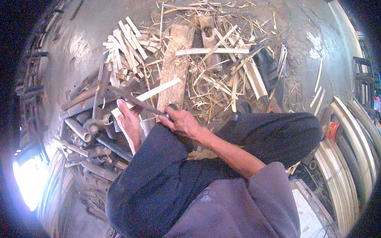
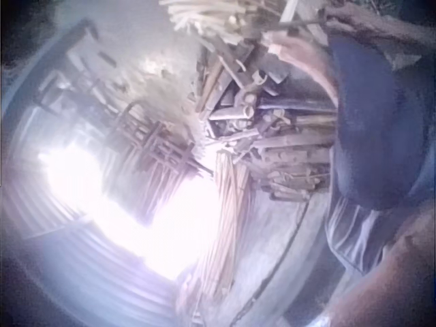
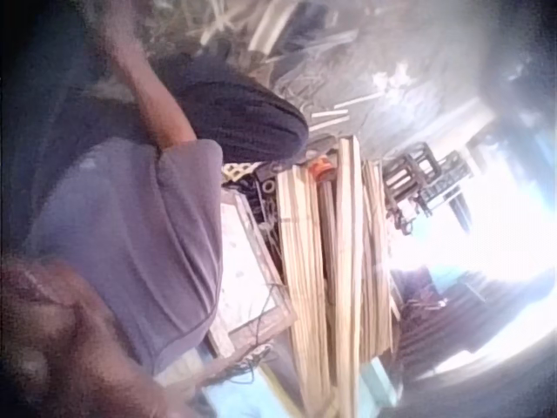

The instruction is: The person sits on the floor and uses a knife to shave thin strips from a piece of wood. They repeatedly scrape the blade along the wood to create shavings, which accumulate on the floor.

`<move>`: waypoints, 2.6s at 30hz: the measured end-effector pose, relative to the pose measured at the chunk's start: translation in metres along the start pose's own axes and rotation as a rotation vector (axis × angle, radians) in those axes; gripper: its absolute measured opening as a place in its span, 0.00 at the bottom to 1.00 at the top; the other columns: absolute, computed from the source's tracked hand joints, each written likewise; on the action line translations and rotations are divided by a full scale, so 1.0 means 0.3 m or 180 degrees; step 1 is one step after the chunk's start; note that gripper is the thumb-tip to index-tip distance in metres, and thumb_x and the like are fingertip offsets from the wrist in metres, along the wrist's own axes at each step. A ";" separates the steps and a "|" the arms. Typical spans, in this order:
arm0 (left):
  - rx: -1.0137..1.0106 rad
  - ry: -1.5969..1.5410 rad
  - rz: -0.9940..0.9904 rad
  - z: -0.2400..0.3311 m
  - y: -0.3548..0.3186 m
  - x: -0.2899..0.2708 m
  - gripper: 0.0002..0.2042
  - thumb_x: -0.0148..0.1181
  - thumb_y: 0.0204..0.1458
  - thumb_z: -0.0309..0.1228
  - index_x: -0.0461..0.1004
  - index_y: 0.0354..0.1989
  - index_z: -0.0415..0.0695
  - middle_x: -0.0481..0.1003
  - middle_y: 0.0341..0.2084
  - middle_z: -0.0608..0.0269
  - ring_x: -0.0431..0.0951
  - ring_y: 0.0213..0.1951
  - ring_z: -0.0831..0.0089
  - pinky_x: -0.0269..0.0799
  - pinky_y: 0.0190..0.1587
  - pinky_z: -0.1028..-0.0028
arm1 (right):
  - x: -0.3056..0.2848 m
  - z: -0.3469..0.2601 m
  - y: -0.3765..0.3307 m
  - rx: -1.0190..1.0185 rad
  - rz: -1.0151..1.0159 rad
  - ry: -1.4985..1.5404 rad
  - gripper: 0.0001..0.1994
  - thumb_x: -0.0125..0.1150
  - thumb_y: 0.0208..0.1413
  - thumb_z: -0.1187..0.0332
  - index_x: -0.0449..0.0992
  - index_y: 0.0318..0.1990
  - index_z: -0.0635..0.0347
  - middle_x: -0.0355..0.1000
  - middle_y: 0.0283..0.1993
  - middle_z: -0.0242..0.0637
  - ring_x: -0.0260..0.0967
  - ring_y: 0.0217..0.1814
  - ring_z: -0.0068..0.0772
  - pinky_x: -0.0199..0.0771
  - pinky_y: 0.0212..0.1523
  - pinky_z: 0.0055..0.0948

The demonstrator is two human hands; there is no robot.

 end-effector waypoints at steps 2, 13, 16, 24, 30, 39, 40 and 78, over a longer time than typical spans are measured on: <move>0.0035 -0.0240 -0.0094 -0.014 -0.001 0.012 0.28 0.37 0.66 0.46 0.67 0.44 0.24 0.75 0.36 0.41 0.81 0.35 0.57 0.82 0.40 0.66 | -0.007 0.115 0.018 0.0525 0.0126 -0.0284 0.18 0.51 0.61 0.52 0.71 0.43 0.58 0.71 0.28 0.55 0.72 0.33 0.59 0.71 0.33 0.46; -0.0063 -0.0533 0.0160 -0.028 0.008 0.014 0.26 0.39 0.65 0.45 0.64 0.43 0.25 0.74 0.35 0.40 0.81 0.34 0.54 0.83 0.38 0.65 | -0.024 0.190 0.018 0.0907 0.0206 -0.0531 0.25 0.46 0.61 0.44 0.69 0.44 0.61 0.73 0.26 0.58 0.72 0.34 0.64 0.72 0.36 0.55; 0.0050 -0.0612 0.0112 -0.016 -0.002 0.030 0.26 0.37 0.66 0.45 0.64 0.42 0.24 0.74 0.35 0.39 0.81 0.34 0.54 0.83 0.38 0.64 | -0.005 0.098 -0.025 -0.0040 0.0288 -0.0335 0.24 0.45 0.62 0.45 0.72 0.40 0.61 0.72 0.26 0.59 0.72 0.31 0.62 0.71 0.33 0.55; 0.0105 -0.0467 0.0147 0.001 -0.007 0.036 0.26 0.37 0.66 0.43 0.66 0.40 0.24 0.75 0.30 0.40 0.81 0.32 0.56 0.83 0.37 0.67 | -0.035 0.221 -0.034 0.0296 0.0387 -0.0630 0.26 0.47 0.61 0.46 0.72 0.35 0.66 0.71 0.26 0.61 0.71 0.32 0.64 0.70 0.33 0.54; 0.0198 -0.0271 0.0061 0.011 0.027 0.089 0.23 0.38 0.66 0.41 0.67 0.37 0.29 0.75 0.29 0.46 0.80 0.28 0.61 0.81 0.33 0.71 | -0.104 0.382 -0.001 0.0970 0.0589 -0.0585 0.25 0.47 0.61 0.47 0.71 0.36 0.67 0.71 0.30 0.63 0.70 0.36 0.66 0.69 0.37 0.55; 0.0186 -0.0900 -0.0874 -0.285 0.114 0.341 0.13 0.43 0.64 0.34 0.68 0.49 0.38 0.73 0.31 0.58 0.76 0.35 0.70 0.74 0.38 0.71 | -0.117 0.435 -0.052 0.1233 0.0657 -0.0413 0.26 0.44 0.62 0.46 0.71 0.36 0.66 0.71 0.32 0.62 0.69 0.39 0.66 0.67 0.39 0.53; 0.0004 -0.0915 -0.1048 -0.296 0.129 0.307 0.14 0.42 0.65 0.34 0.69 0.48 0.37 0.71 0.27 0.61 0.73 0.28 0.73 0.72 0.29 0.74 | -0.139 0.422 -0.062 0.1228 0.0756 -0.0298 0.26 0.45 0.62 0.46 0.70 0.35 0.66 0.71 0.31 0.61 0.69 0.38 0.66 0.67 0.39 0.53; 0.0361 0.1502 0.0111 0.062 0.023 0.001 0.25 0.34 0.66 0.40 0.69 0.44 0.24 0.76 0.37 0.39 0.80 0.41 0.54 0.78 0.47 0.63 | -0.033 -0.058 0.004 0.0090 -0.0232 -0.0074 0.20 0.47 0.62 0.50 0.70 0.40 0.61 0.71 0.26 0.56 0.70 0.30 0.63 0.69 0.33 0.51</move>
Point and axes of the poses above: each hand's wrist, its own y-axis towards the middle knuckle, its own x-axis out of the palm, z = x × y, the point moved 4 cm from there along y, towards the middle knuckle
